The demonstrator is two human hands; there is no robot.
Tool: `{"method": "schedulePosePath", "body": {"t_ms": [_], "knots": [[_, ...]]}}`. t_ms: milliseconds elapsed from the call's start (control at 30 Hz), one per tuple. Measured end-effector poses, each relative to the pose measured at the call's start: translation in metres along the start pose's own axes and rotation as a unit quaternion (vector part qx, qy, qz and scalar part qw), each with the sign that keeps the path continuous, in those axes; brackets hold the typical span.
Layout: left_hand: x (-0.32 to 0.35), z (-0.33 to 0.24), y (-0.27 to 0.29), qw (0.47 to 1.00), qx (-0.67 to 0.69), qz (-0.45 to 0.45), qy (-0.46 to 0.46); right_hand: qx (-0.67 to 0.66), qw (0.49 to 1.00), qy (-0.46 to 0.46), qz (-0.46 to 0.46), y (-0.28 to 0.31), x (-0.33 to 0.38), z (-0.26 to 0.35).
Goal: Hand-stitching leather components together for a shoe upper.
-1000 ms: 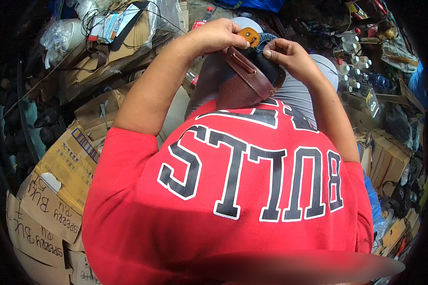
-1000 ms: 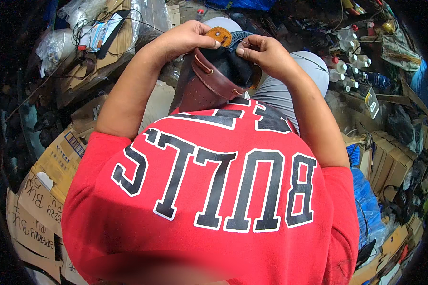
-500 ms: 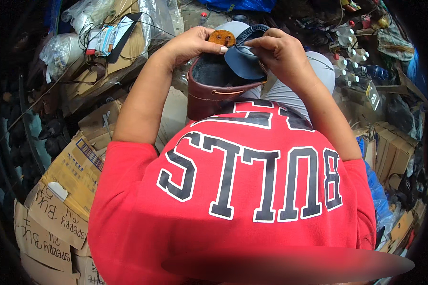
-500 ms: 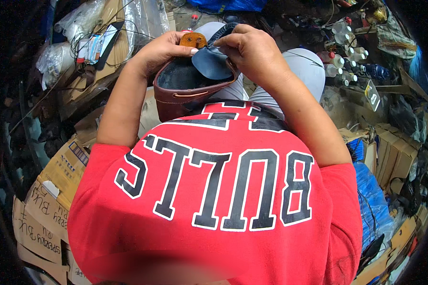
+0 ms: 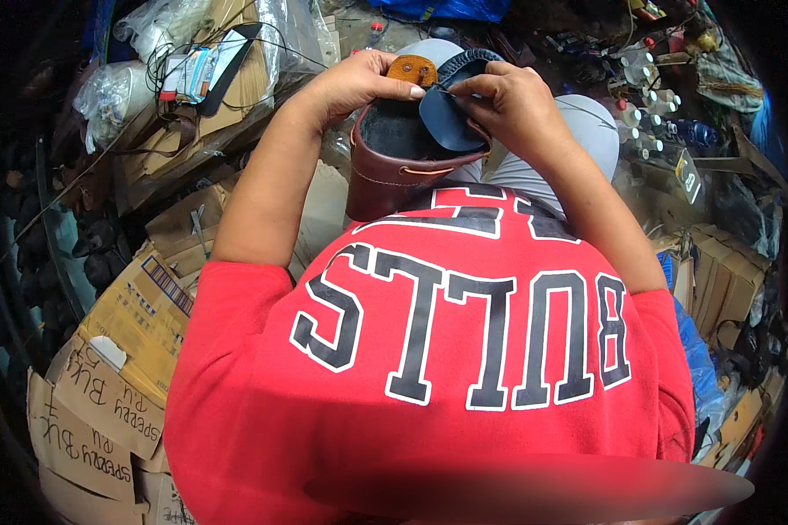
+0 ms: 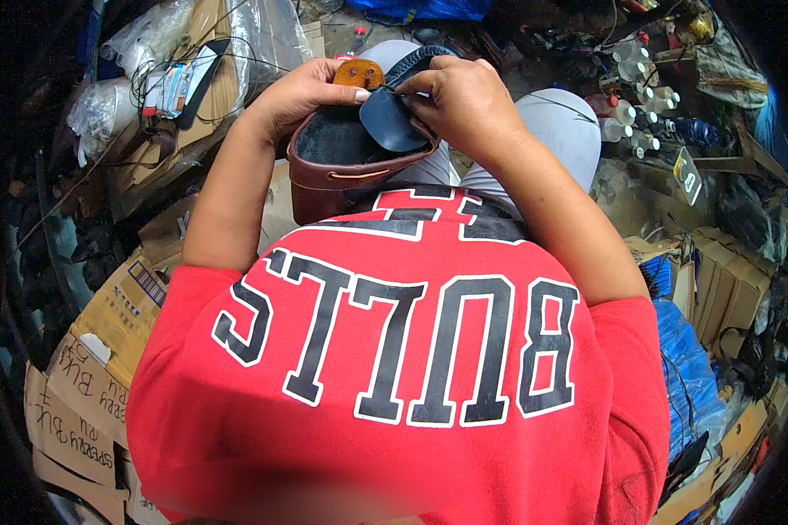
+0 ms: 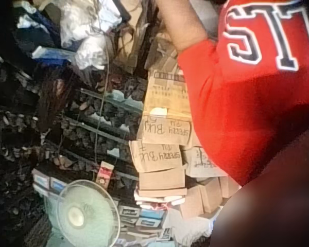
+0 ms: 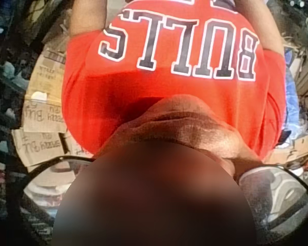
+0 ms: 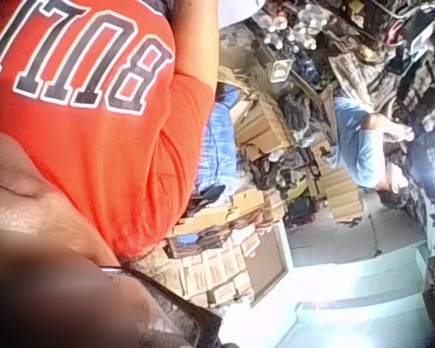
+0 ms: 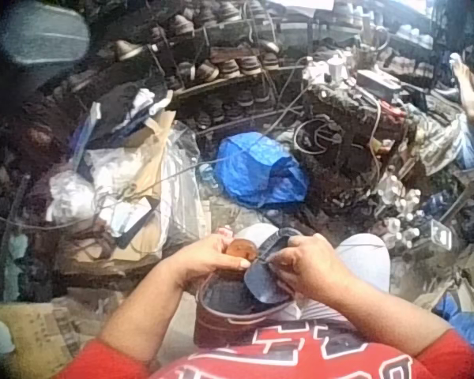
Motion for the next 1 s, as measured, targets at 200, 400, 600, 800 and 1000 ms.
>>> {"method": "schedulePosePath", "body": {"t_ms": [200, 400, 600, 800, 1000], "knots": [[-0.001, -0.004, -0.005, 1.0, 0.002, -0.002, -0.017, 0.009, 1.0, 0.009, 0.01, -0.003, 0.002, 0.0], [-0.004, -0.011, -0.011, 0.998, -0.022, -0.044, -0.024, 0.101, 0.985, 0.141, 0.003, -0.012, 0.011, 0.001], [-0.011, -0.006, -0.009, 0.995, -0.079, -0.055, -0.016, 0.084, 0.975, 0.205, -0.01, -0.013, 0.016, -0.009], [-0.011, -0.017, -0.013, 0.988, -0.143, -0.052, 0.015, 0.039, 0.978, 0.203, -0.033, -0.014, 0.019, -0.013], [-0.018, -0.011, -0.013, 0.985, -0.159, -0.066, 0.022, 0.002, 0.985, 0.169, -0.028, -0.013, 0.022, -0.013]]}}
Point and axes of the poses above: each hand's wrist, its own x-axis away from the middle knuckle, its own y-axis out of the back of the hand, z = x × y, the point moved 3 cm from there along -x, towards the middle knuckle, and after that the axes turned 15 degrees about -x, right-handed, at the moved point
